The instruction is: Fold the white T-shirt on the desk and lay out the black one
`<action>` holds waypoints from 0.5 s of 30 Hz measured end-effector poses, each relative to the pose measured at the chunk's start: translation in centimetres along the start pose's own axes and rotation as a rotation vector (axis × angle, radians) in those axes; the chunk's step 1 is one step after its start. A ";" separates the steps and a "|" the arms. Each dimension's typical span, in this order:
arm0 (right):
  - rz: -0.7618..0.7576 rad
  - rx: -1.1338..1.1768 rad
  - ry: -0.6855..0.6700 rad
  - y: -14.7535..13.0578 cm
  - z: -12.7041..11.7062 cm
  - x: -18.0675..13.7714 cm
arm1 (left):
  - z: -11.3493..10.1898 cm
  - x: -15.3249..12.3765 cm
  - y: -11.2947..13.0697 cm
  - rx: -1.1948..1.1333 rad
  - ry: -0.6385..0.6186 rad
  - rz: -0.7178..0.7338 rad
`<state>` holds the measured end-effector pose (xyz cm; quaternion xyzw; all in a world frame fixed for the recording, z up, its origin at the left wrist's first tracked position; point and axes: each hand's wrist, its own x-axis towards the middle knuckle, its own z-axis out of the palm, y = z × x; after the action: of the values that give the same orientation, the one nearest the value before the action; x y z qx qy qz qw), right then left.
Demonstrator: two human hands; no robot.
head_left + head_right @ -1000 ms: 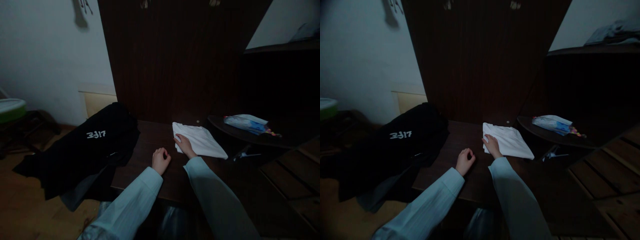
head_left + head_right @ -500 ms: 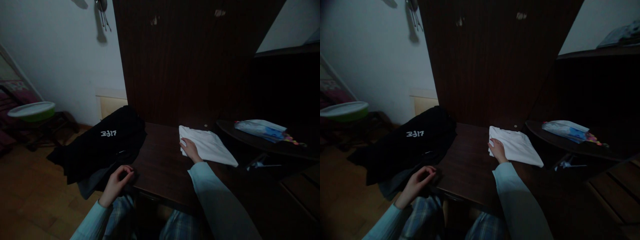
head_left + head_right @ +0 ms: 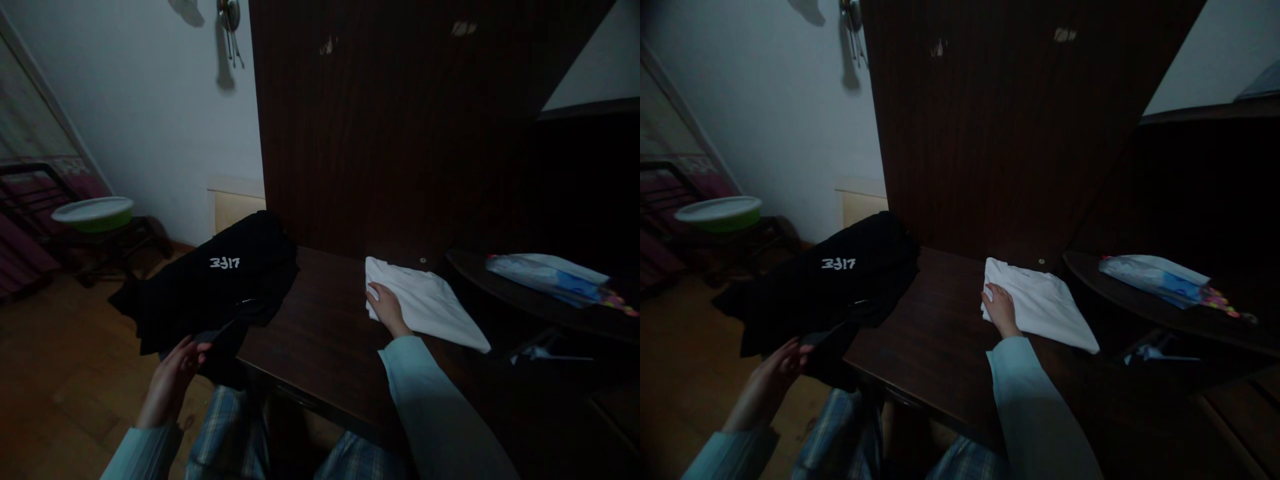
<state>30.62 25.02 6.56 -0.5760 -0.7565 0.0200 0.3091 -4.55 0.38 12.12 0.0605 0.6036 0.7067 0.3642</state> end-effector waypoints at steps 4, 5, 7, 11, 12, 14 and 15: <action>0.003 -0.001 -0.002 0.1 0.1 0.1 | 1.0 1.1 0.8 -0.100 0.025 -0.109; 0.003 0.000 -0.002 0.1 0.2 0.1 | 1.2 1.5 1.0 -0.134 0.004 -0.117; 0.006 0.002 0.001 0.1 0.2 0.1 | 1.8 2.4 1.7 -0.192 -0.060 -0.130; 0.006 0.007 -0.006 0.1 0.2 0.1 | 4.1 2.9 3.0 -0.165 -0.166 -0.184; 0.009 0.005 -0.007 0.0 0.2 0.1 | 4.7 2.7 3.4 -0.138 -0.167 -0.170; 0.017 0.000 -0.008 -0.1 0.1 0.1 | 5.9 1.9 4.0 -0.080 -0.124 -0.088; 0.019 -0.002 -0.008 -0.1 0.1 0.1 | 6.4 1.6 4.3 -0.042 -0.103 -0.038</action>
<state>30.46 25.09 6.55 -0.5835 -0.7523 0.0245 0.3051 -4.28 6.46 17.12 0.0776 0.5700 0.7081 0.4094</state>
